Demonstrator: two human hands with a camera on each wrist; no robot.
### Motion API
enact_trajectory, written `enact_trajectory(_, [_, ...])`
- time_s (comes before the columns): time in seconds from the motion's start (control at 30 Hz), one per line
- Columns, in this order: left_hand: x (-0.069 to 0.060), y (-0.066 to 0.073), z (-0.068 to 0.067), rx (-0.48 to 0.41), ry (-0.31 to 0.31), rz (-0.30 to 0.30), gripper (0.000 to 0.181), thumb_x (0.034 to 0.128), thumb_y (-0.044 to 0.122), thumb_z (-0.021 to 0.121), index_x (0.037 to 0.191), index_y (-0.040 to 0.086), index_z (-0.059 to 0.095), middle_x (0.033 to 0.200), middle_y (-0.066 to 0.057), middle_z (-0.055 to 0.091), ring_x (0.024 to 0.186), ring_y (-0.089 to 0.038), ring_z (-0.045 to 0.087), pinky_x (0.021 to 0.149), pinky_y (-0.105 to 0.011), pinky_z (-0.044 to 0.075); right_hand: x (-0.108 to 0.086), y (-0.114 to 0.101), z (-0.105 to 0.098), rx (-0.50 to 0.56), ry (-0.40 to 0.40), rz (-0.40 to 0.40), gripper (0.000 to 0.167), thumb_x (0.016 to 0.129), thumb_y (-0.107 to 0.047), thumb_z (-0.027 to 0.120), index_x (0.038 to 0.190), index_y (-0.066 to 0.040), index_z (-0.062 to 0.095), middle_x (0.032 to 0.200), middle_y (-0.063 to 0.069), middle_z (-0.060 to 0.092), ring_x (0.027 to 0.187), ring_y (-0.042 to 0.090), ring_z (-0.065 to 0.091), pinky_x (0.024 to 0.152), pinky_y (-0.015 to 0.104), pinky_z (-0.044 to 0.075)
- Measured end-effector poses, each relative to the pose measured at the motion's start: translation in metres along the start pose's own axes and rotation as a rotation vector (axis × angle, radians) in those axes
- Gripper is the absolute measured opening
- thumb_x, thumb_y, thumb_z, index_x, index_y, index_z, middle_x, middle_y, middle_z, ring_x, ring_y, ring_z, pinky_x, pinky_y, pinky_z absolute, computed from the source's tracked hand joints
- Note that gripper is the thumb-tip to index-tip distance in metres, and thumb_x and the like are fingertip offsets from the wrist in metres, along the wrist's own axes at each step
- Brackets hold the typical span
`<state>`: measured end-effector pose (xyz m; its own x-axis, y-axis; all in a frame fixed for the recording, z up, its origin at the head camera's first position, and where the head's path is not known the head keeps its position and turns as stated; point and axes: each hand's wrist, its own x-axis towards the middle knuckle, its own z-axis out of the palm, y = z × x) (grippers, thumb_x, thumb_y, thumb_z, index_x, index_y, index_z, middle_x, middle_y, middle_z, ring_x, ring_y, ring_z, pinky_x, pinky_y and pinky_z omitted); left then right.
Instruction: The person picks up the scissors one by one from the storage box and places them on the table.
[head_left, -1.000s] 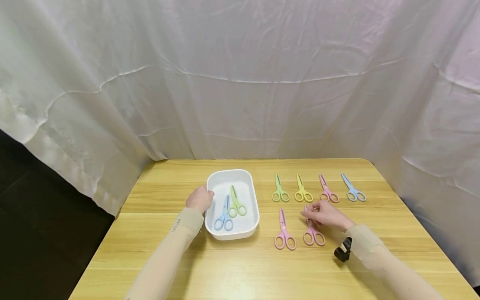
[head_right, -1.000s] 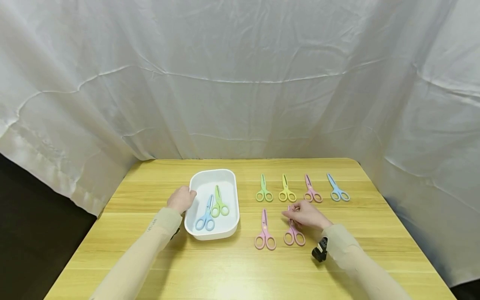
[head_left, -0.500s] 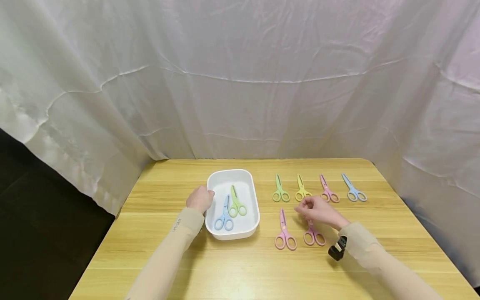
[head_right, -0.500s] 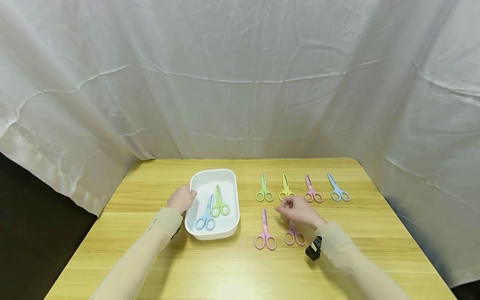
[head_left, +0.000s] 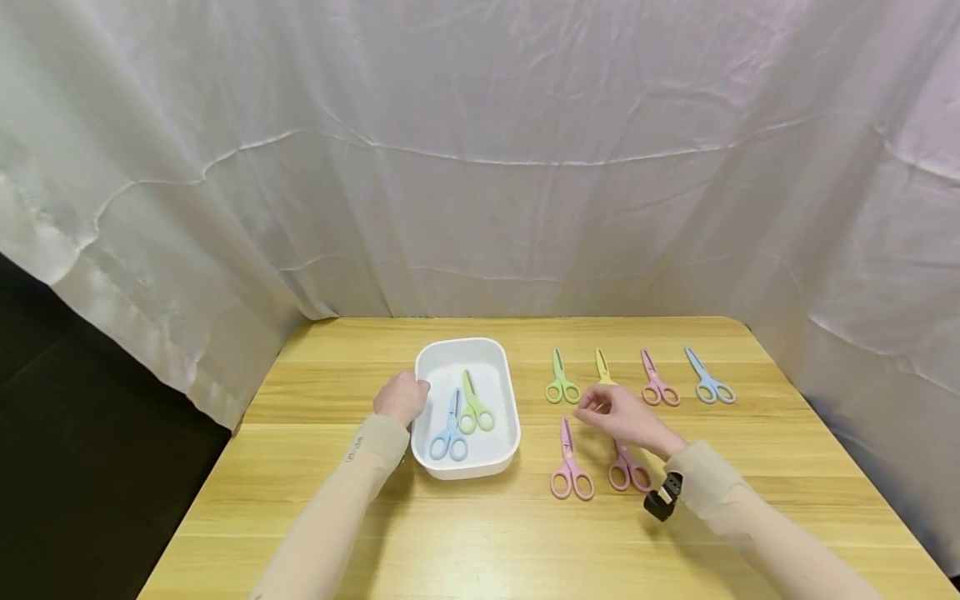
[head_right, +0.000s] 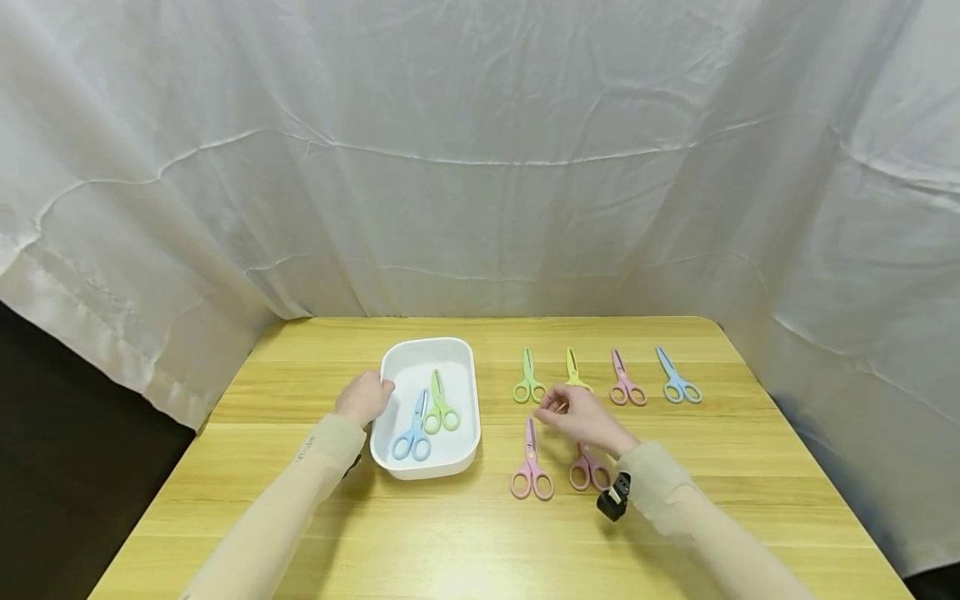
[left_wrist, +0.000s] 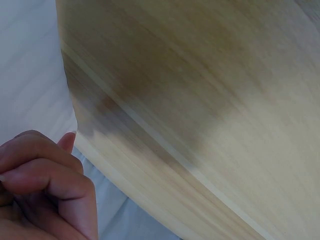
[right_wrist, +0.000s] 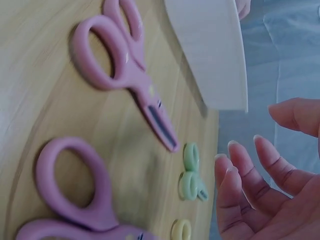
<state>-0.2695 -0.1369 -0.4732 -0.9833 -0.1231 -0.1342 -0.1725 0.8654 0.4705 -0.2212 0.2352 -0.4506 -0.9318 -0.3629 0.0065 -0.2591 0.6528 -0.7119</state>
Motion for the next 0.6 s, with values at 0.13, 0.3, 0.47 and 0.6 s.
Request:
enact_trajectory(0.13, [0.000, 0.000, 0.001, -0.005, -0.003, 0.000, 0.034, 0.1000, 0.027, 0.046, 0.092, 0.002, 0.067, 0.069, -0.007, 0.056, 0.066, -0.023, 0.059, 0.054, -0.029, 0.042, 0.002, -0.008, 0.003, -0.008, 0.009, -0.034, 0.017, 0.095, -0.027, 0.068, 0.097, -0.010, 0.067, 0.094, 0.003, 0.069, 0.086, 0.012, 0.061, 0.077, 0.022, 0.051])
enact_trajectory(0.3, [0.001, -0.001, 0.002, -0.008, 0.003, 0.005, 0.033, 0.0996, 0.027, 0.046, 0.091, 0.002, 0.067, 0.070, -0.008, 0.058, 0.067, -0.023, 0.059, 0.055, -0.030, 0.043, 0.006, -0.016, 0.008, 0.003, 0.022, -0.088, 0.014, 0.094, -0.023, 0.069, 0.097, -0.009, 0.067, 0.093, 0.004, 0.069, 0.086, 0.010, 0.062, 0.080, 0.022, 0.054])
enact_trajectory(0.47, [0.001, -0.001, 0.001, -0.004, 0.006, 0.008, 0.033, 0.0995, 0.026, 0.046, 0.089, 0.002, 0.067, 0.069, -0.007, 0.057, 0.066, -0.023, 0.059, 0.054, -0.029, 0.042, 0.009, -0.028, 0.013, 0.031, 0.007, -0.116, 0.014, 0.094, -0.020, 0.069, 0.099, -0.008, 0.066, 0.097, 0.006, 0.069, 0.089, 0.013, 0.063, 0.080, 0.023, 0.055])
enact_trajectory(0.6, [0.000, -0.001, 0.001, -0.003, 0.003, 0.007, 0.034, 0.0998, 0.026, 0.046, 0.088, 0.002, 0.066, 0.068, -0.007, 0.056, 0.065, -0.022, 0.059, 0.053, -0.029, 0.042, 0.010, -0.036, 0.019, 0.050, -0.005, -0.117, 0.018, 0.094, -0.020, 0.069, 0.105, -0.006, 0.065, 0.101, 0.008, 0.069, 0.092, 0.016, 0.065, 0.080, 0.024, 0.056])
